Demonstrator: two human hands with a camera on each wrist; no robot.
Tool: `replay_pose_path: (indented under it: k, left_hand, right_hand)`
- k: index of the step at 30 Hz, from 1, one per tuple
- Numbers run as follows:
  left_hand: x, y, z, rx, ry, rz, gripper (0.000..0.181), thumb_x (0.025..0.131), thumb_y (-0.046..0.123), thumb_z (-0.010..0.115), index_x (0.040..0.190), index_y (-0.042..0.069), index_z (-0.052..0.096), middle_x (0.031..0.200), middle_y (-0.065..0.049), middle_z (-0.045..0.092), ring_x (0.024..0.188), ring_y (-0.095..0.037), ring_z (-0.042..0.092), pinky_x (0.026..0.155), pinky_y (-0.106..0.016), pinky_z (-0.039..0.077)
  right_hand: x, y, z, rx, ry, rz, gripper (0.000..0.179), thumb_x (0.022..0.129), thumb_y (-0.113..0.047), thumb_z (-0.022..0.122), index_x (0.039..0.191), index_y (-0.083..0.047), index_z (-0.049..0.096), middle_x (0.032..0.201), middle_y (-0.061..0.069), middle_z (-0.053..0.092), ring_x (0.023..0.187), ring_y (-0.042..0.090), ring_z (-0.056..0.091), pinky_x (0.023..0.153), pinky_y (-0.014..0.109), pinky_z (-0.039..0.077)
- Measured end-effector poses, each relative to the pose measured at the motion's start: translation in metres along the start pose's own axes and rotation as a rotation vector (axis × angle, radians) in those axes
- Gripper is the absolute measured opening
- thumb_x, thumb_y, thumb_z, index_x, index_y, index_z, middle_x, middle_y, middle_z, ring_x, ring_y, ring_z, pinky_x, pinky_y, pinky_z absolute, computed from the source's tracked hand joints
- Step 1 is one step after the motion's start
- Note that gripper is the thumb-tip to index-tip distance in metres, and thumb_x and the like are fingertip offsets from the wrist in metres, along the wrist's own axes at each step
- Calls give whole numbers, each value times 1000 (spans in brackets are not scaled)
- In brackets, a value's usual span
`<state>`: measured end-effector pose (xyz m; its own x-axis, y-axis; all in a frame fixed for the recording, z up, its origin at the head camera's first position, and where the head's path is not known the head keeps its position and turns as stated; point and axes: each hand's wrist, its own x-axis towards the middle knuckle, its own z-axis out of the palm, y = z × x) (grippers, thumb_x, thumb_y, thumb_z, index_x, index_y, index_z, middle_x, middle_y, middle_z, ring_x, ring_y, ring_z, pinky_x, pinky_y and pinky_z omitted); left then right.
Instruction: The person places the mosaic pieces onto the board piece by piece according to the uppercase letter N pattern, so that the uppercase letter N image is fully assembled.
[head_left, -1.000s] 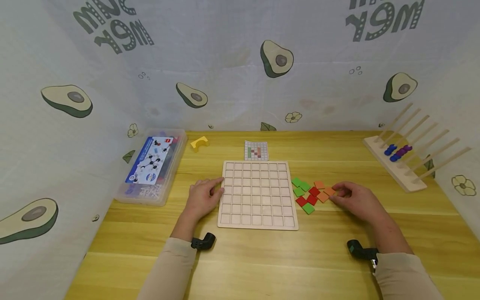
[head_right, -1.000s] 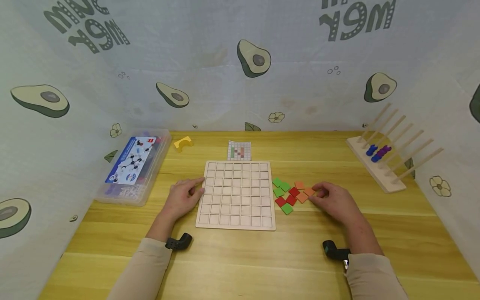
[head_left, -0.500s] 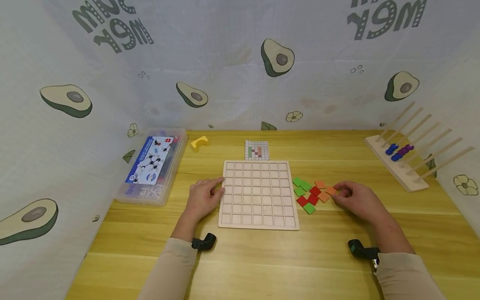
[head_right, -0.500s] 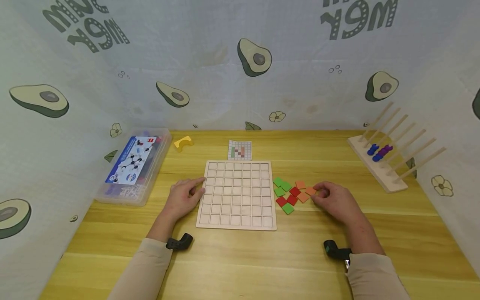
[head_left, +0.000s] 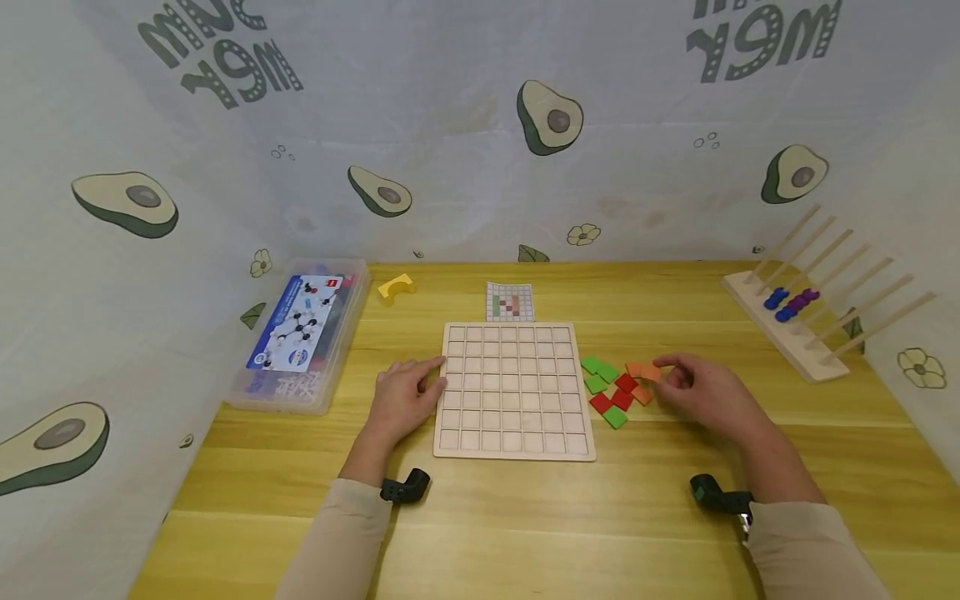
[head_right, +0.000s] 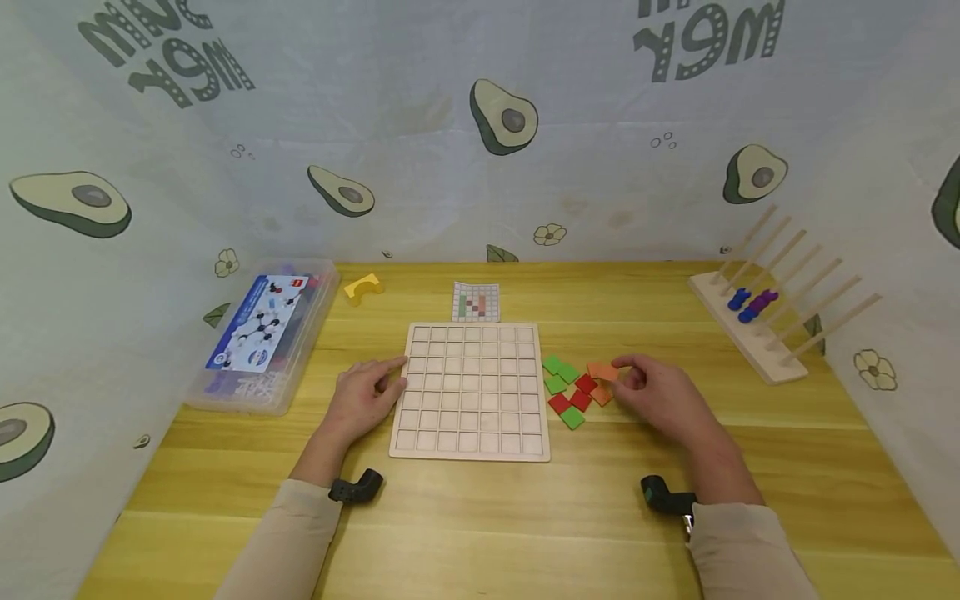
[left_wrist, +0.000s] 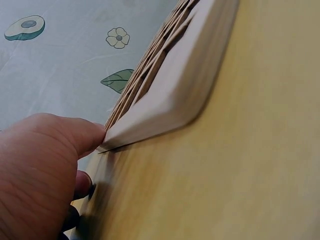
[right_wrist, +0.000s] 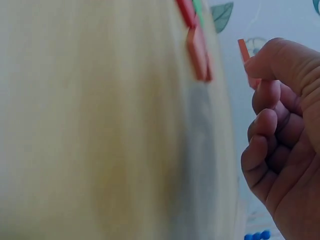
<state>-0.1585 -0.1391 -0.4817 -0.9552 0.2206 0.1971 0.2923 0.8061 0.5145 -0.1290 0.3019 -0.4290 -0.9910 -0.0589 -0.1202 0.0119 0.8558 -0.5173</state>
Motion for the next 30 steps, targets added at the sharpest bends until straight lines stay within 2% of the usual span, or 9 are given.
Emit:
replay_pose_path:
  k: [8,14,21,25,30]
  left_hand:
    - [1,0,-1,-6,-3,0,39,99,32,67,136,22,68,67,5,45,68,-15,38,72,-34,25]
    - [2,0,0,4,5,2,39,98,32,67,135,22,69,68,5,46,69,-15,39,73,-34,26]
    - [1,0,0,3,1,2,38,99,32,67,136,22,69,68,6,46,68,-15,38,73,-34,26]
    - [-1,0,-1,-3,-1,0,39,98,32,67,135,21,69,67,6,46,68,-14,39,73,-35,26]
    - [-1,1,0,-5,9,6,38,98,31,67,135,21,69,67,6,45,68,-14,39,74,-35,27]
  right_hand:
    - [11,-34,-4,27,-27,-47,37,97,-19,64,130,-2,62,91,5,59,80,20,52,63,26,42]
    - [22,-52,2,57,-42,-94,35,94,-14,65,127,-2,63,90,6,60,79,20,53,61,26,44]
    - [34,-60,27,89,-76,-182,31,94,-14,66,123,-2,65,85,4,60,70,17,52,58,25,43]
    - [35,-69,43,124,-106,-181,30,95,-16,68,123,-4,65,82,3,59,66,17,52,56,26,43]
    - [36,-82,60,162,-101,-200,27,94,-14,67,120,-6,67,80,1,59,66,15,52,59,25,43]
